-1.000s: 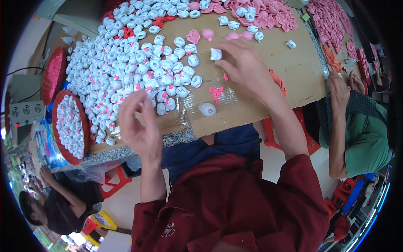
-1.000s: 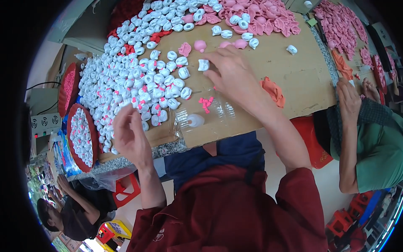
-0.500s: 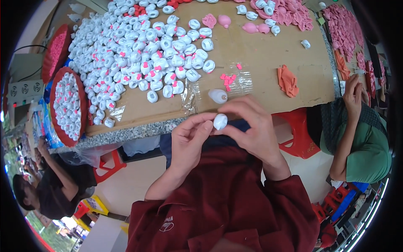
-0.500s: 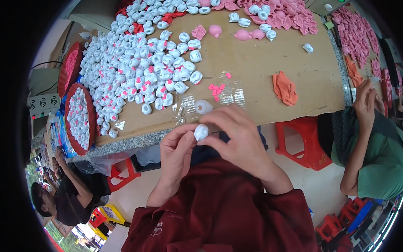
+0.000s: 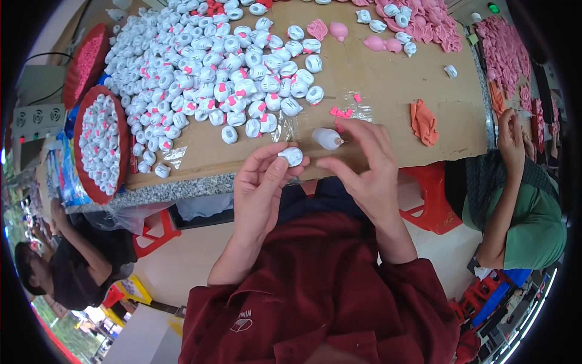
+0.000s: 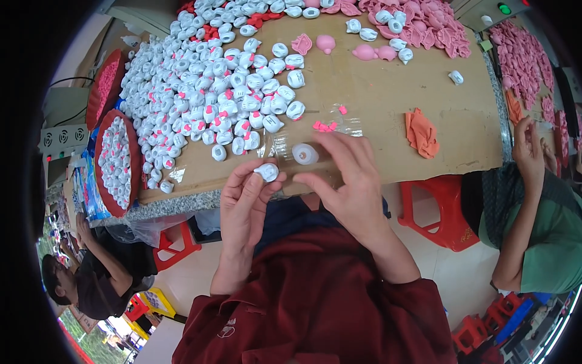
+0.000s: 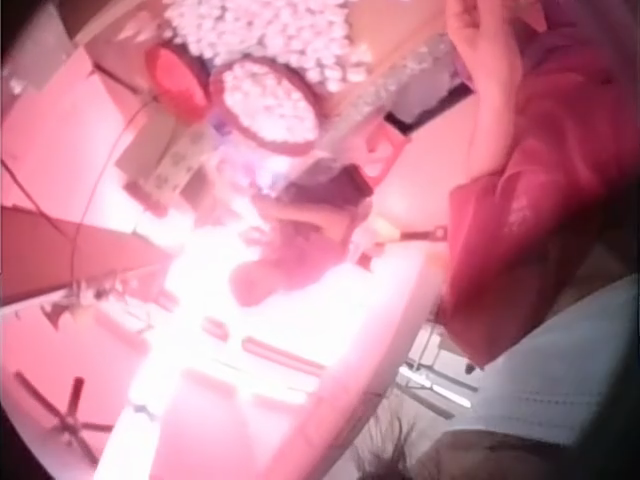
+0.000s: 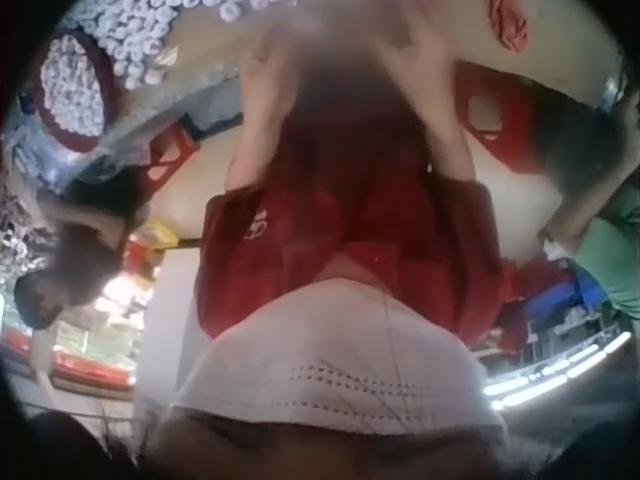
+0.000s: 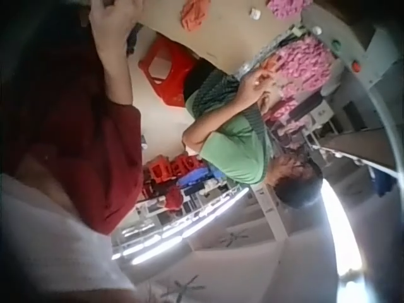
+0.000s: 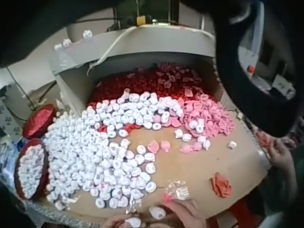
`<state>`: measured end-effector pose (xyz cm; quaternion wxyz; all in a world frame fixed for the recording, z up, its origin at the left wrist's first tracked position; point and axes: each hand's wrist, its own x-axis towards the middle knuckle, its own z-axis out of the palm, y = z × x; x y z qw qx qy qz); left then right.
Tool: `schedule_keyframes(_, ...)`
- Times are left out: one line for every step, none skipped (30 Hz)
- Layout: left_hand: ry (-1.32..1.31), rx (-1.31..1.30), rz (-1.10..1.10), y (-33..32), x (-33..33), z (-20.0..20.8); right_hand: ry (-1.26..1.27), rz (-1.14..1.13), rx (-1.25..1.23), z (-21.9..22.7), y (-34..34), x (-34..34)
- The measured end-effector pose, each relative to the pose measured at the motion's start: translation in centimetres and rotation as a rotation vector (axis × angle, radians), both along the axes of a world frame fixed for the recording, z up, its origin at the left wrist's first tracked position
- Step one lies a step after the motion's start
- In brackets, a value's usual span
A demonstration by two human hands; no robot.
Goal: Gluing small pink decorative pieces onto white toy components in a factory setting.
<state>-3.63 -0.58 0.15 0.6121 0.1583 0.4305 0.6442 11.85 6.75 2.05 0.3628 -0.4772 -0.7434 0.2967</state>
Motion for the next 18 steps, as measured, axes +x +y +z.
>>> schedule_keyframes(-0.037,-0.001,-0.010,0.1,-0.1,0.0,0.030,0.055,0.090,-1.0,0.3,-0.3)
schedule_keyframes(-0.033,-0.003,0.000,0.0,-0.1,0.0,0.021,0.148,0.139,-1.7,0.5,-0.2)
schedule_keyframes(-0.003,0.019,-0.008,-0.1,-0.1,0.1,0.025,0.156,0.138,-1.8,0.5,-0.1)
schedule_keyframes(0.025,0.041,-0.017,-0.1,-0.1,0.1,0.193,0.187,0.042,-1.9,0.2,0.1)
schedule_keyframes(0.025,0.039,-0.011,-0.1,0.0,0.0,0.357,0.215,-0.055,-1.8,-0.1,0.3)
schedule_keyframes(0.011,0.043,-0.002,0.0,0.1,-0.1,0.355,0.219,-0.057,-1.6,-0.6,0.6)
schedule_keyframes(-0.003,0.047,0.007,0.1,0.1,-0.1,0.443,0.222,-0.186,-1.2,-1.2,1.1)
schedule_keyframes(-0.006,0.047,0.011,0.2,0.2,-0.2,0.530,0.226,-0.314,-0.8,-1.6,1.5)
schedule_keyframes(-0.015,0.034,0.009,0.3,0.2,-0.2,0.526,0.228,-0.316,-0.6,-2.0,2.0)
schedule_keyframes(-0.024,0.022,0.007,0.5,0.3,-0.2,0.510,0.211,-0.333,-0.3,-2.3,2.4)
schedule_keyframes(-0.027,0.023,0.008,0.6,0.3,-0.3,0.495,0.191,-0.350,-0.1,-2.7,2.8)
schedule_keyframes(-0.040,0.031,0.005,0.8,0.4,-0.4,0.475,0.103,-0.346,-0.3,-3.1,2.9)
schedule_keyframes(-0.052,0.038,0.003,0.8,0.5,-0.5,0.472,0.105,-0.346,-0.3,-3.0,3.3)
schedule_keyframes(-0.053,0.038,0.006,0.8,0.5,-0.5,0.403,0.130,-0.279,-0.3,-2.8,3.9)
schedule_keyframes(-0.019,0.046,0.014,0.7,0.5,-0.6,0.336,0.155,-0.212,-0.2,-2.7,4.2)
schedule_keyframes(0.015,0.054,0.023,0.7,0.5,-0.6,0.337,0.158,-0.213,-0.2,-2.7,4.1)
schedule_keyframes(0.017,0.056,0.023,0.6,0.6,-0.5,0.372,0.115,-0.204,0.0,-2.7,3.8)
schedule_keyframes(0.175,0.057,0.054,0.4,0.7,-0.2,0.407,0.071,-0.195,0.0,-2.6,3.7)
